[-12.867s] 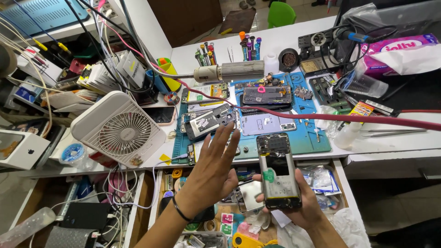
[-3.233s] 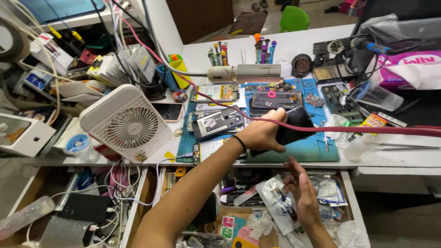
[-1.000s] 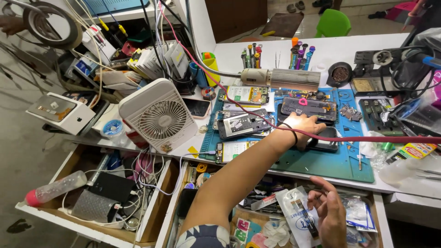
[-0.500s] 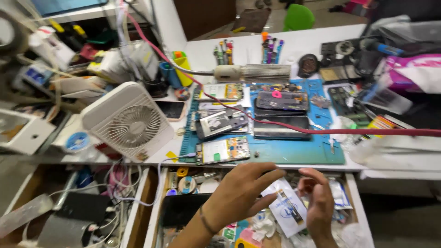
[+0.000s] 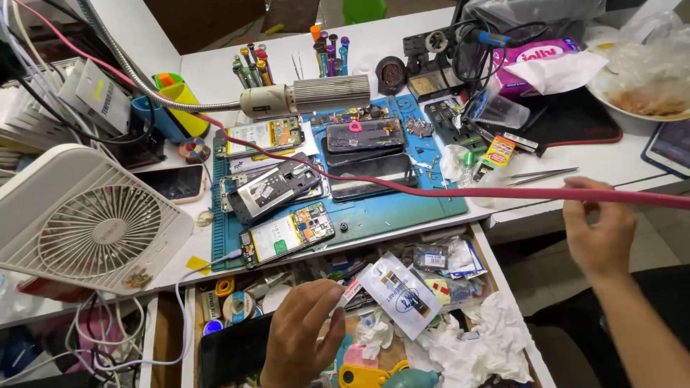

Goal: The person is inspecting and organizing various disassembled mobile phone components, including screens, batteries, and frames, on a cluttered repair workbench.

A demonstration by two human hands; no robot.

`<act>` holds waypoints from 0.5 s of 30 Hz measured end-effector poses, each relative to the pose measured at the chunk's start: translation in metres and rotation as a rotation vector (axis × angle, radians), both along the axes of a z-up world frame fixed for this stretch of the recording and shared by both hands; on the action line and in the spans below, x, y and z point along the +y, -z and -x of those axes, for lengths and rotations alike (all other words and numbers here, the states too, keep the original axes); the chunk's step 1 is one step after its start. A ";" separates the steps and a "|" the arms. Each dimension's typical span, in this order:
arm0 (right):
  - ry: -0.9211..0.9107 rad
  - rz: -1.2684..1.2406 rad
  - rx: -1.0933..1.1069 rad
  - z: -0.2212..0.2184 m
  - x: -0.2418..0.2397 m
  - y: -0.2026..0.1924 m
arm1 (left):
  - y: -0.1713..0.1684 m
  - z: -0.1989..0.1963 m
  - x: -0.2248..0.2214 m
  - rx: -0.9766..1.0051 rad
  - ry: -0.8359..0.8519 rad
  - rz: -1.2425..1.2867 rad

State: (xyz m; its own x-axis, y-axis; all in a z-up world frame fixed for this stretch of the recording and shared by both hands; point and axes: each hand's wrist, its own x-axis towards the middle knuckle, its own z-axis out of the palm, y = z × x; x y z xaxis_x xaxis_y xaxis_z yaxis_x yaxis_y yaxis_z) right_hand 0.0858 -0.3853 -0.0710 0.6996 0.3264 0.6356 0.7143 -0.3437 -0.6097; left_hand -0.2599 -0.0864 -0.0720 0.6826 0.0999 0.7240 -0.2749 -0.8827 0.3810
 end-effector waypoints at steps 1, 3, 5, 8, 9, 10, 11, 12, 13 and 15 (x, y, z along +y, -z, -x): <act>0.116 0.231 -0.059 -0.030 -0.011 0.005 | 0.000 -0.001 0.000 -0.008 -0.008 0.001; 0.081 0.401 -0.152 -0.067 -0.016 0.013 | 0.004 0.000 0.003 -0.006 -0.021 -0.002; 0.040 0.569 -0.245 -0.102 -0.015 0.022 | 0.004 0.000 0.006 -0.004 -0.038 -0.004; 0.132 0.962 -0.302 -0.146 -0.006 0.036 | 0.000 -0.001 0.011 -0.034 -0.039 0.001; 0.126 1.166 -0.215 -0.156 -0.001 0.038 | 0.000 -0.001 0.012 -0.043 -0.039 -0.011; 0.123 1.369 -0.126 -0.166 0.004 0.041 | 0.001 -0.001 0.014 -0.053 -0.039 -0.023; 0.115 1.373 -0.123 -0.167 0.005 0.044 | 0.003 0.000 0.015 -0.046 -0.043 -0.020; 0.118 1.440 -0.173 -0.168 0.006 0.047 | 0.004 0.000 0.016 -0.040 -0.053 -0.012; 0.128 1.506 -0.221 -0.169 0.005 0.048 | 0.005 -0.001 0.018 -0.037 -0.056 -0.005; 0.155 1.547 -0.181 -0.161 -0.002 0.038 | 0.004 -0.001 0.020 -0.037 -0.057 -0.007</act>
